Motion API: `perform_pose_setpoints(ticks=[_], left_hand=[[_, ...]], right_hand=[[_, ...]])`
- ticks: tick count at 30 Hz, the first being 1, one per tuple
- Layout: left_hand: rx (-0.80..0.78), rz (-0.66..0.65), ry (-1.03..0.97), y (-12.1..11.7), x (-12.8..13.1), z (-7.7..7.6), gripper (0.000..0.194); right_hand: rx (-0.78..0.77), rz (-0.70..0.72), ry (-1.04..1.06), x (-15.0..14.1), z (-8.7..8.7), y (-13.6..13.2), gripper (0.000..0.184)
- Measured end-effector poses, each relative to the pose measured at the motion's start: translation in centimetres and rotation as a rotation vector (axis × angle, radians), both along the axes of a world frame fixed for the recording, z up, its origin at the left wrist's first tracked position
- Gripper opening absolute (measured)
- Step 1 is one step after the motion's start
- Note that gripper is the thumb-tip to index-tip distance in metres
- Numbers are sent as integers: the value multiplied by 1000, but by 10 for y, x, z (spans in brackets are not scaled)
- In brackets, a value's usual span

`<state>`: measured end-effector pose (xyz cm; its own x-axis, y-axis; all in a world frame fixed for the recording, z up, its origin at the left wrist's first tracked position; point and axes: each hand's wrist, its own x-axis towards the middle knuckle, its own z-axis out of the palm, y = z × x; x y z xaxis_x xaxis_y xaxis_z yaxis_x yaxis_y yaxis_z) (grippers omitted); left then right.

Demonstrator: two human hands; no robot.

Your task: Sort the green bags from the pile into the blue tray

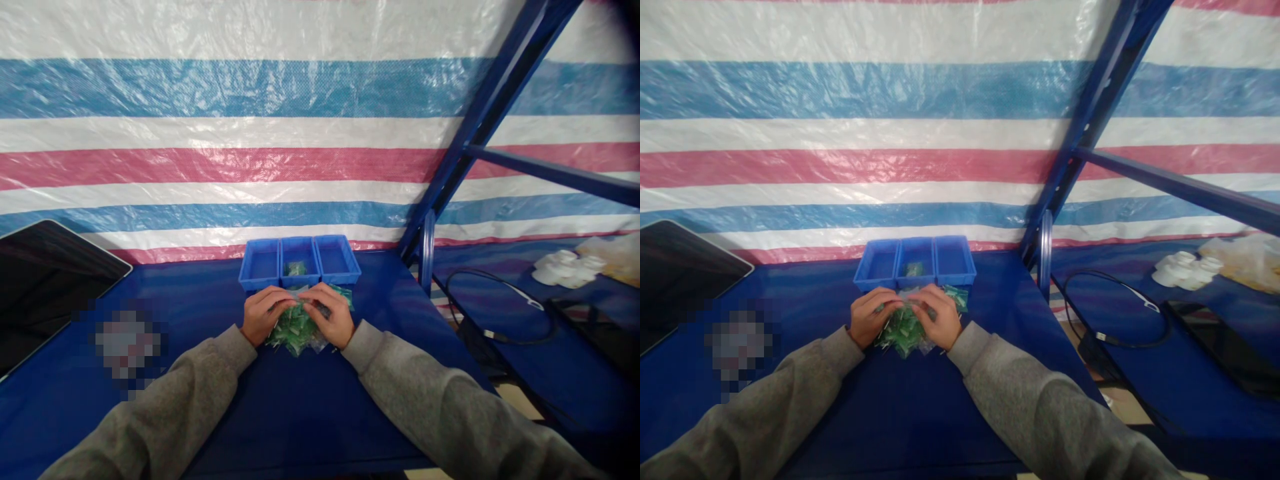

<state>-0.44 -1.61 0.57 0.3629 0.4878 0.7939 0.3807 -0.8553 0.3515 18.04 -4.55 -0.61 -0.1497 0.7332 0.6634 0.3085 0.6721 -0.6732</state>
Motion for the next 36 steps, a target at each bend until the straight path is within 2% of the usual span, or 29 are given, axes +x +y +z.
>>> perform_pose_setpoints(ticks=[9,20,29,36], left_hand=[[33,64,16,-1,-1,0,4],[32,53,35,-3,1,3,8],[8,26,35,-2,1,2,3],[-62,2,92,-3,1,3,6]], right_hand=[[13,-48,19,-4,0,1,15],[7,-54,19,-3,4,-3,15],[1,-38,32,-4,4,-2,12],[-13,-106,30,-4,1,-2,14]])
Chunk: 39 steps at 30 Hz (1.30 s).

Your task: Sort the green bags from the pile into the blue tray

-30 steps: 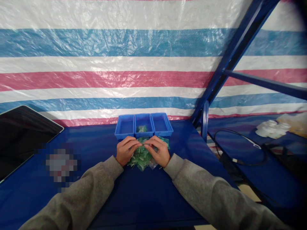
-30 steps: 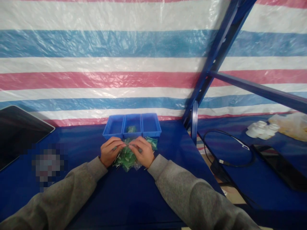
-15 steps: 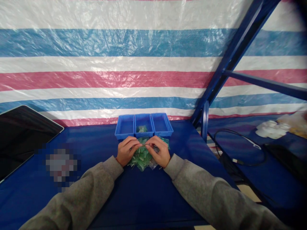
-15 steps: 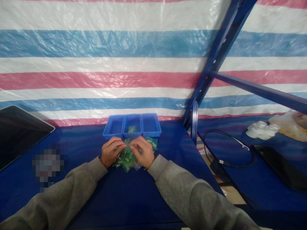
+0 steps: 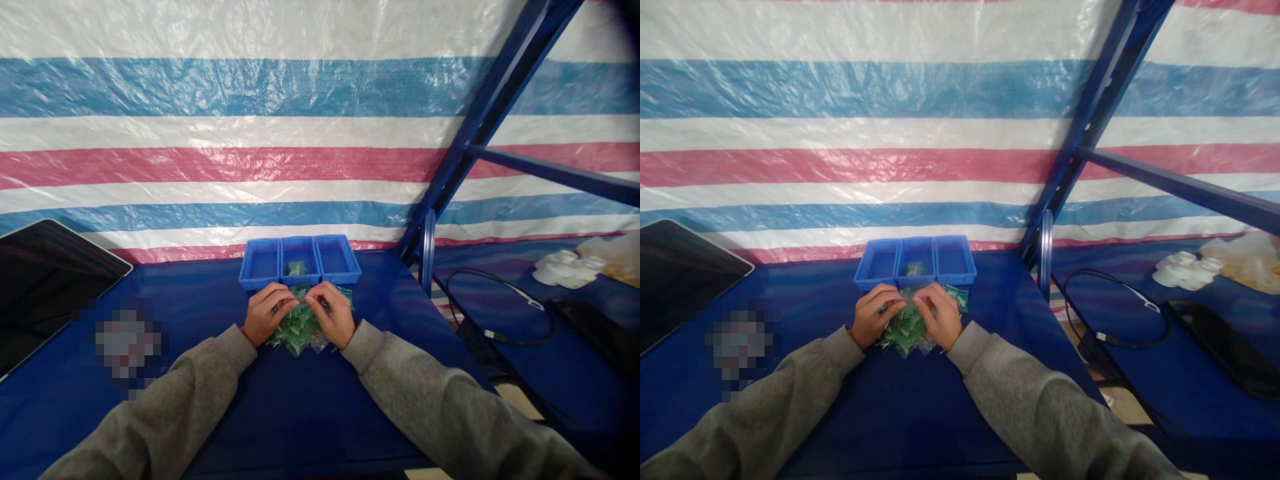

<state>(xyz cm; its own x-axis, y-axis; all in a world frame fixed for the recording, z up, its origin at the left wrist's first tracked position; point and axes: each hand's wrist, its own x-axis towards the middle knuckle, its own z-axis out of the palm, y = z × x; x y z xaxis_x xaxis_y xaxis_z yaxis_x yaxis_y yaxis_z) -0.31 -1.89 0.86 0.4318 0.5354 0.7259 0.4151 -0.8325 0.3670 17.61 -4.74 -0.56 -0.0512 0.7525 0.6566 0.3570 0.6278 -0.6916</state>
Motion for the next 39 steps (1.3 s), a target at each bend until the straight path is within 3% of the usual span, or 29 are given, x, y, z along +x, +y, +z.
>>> perform_pose_setpoints(ticks=[22,32,39], left_hand=[[-30,-27,7,1,0,-1,8],[41,-76,1,1,1,-2,7],[36,-39,-14,2,0,-5,7]], right_hand=[[3,42,-12,1,1,2,12],[31,27,-34,1,-1,2,11],[19,45,-43,0,2,1,11]])
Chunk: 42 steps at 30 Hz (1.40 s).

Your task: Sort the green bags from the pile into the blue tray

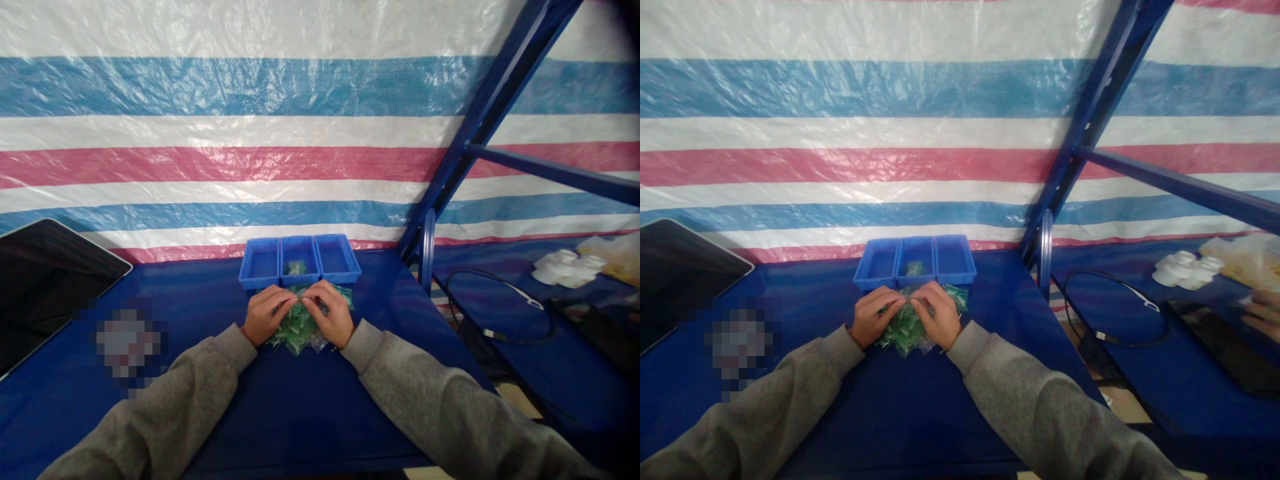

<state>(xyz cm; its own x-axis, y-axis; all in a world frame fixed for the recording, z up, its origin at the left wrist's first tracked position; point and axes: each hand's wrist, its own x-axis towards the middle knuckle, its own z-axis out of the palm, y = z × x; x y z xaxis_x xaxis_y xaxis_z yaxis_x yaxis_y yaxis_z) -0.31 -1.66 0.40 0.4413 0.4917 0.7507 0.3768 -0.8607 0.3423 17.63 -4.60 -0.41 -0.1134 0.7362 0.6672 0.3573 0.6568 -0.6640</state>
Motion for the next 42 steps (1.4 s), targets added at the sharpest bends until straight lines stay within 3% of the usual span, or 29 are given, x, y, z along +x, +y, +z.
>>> perform_pose_setpoints(ticks=[14,20,26,30,38,42], left_hand=[[-47,-13,21,0,0,2,6],[-41,48,-12,-1,0,4,6],[-25,158,-68,-2,1,1,18],[-30,154,-61,-1,1,-2,16],[-15,226,-140,-2,1,0,12],[-23,213,-125,-2,0,-1,12]], right_hand=[[-2,-62,10,1,2,-1,12],[-12,-24,33,1,2,1,14],[-68,-106,98,1,-5,2,13],[-101,-135,190,1,-11,4,20],[-107,-23,178,0,-10,2,33],[-97,-32,189,0,-11,3,29]])
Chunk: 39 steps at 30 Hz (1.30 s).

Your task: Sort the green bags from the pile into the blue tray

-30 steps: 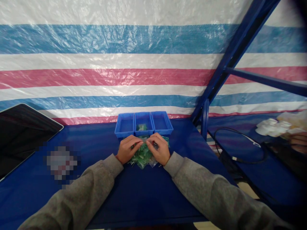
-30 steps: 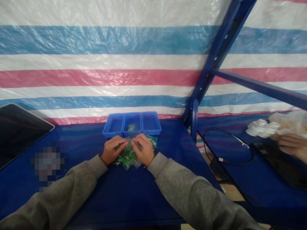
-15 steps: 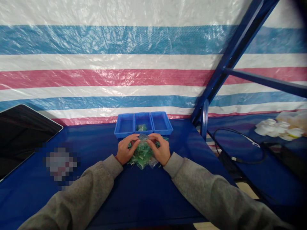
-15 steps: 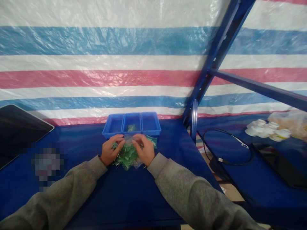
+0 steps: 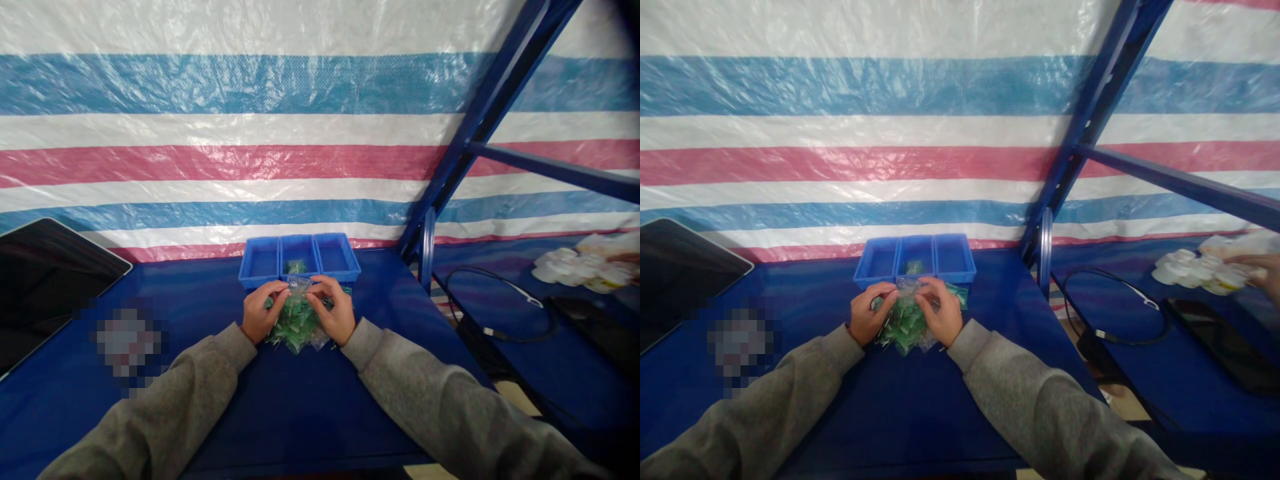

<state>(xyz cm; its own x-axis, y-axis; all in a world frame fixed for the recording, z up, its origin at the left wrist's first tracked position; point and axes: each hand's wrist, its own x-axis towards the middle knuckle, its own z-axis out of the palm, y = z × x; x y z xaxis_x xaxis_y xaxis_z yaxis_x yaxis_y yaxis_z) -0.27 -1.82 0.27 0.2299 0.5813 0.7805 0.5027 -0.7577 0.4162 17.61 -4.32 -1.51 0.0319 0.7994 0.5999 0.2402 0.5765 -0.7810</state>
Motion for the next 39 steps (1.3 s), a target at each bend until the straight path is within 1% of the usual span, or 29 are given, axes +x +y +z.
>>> perform_pose_setpoints(ticks=[5,14,18,23,25,30,33,39], left_hand=[[-8,-16,19,1,0,-1,13],[-23,-18,31,-1,1,1,12],[-17,-14,34,-1,1,2,12],[7,17,24,-2,0,1,13],[22,25,13,-2,0,1,12],[27,26,2,-2,-1,0,11],[22,23,8,-2,-1,-1,11],[3,-1,12,-2,0,1,13]], right_hand=[[3,-36,-2,0,0,0,24],[26,-84,-57,2,2,-2,15],[6,-75,-47,1,2,-2,18],[-16,-42,-10,0,0,0,29],[-18,-33,-7,1,1,2,30],[36,-44,-95,3,5,2,13],[66,-35,-112,3,7,2,14],[71,-26,-117,2,10,0,14]])
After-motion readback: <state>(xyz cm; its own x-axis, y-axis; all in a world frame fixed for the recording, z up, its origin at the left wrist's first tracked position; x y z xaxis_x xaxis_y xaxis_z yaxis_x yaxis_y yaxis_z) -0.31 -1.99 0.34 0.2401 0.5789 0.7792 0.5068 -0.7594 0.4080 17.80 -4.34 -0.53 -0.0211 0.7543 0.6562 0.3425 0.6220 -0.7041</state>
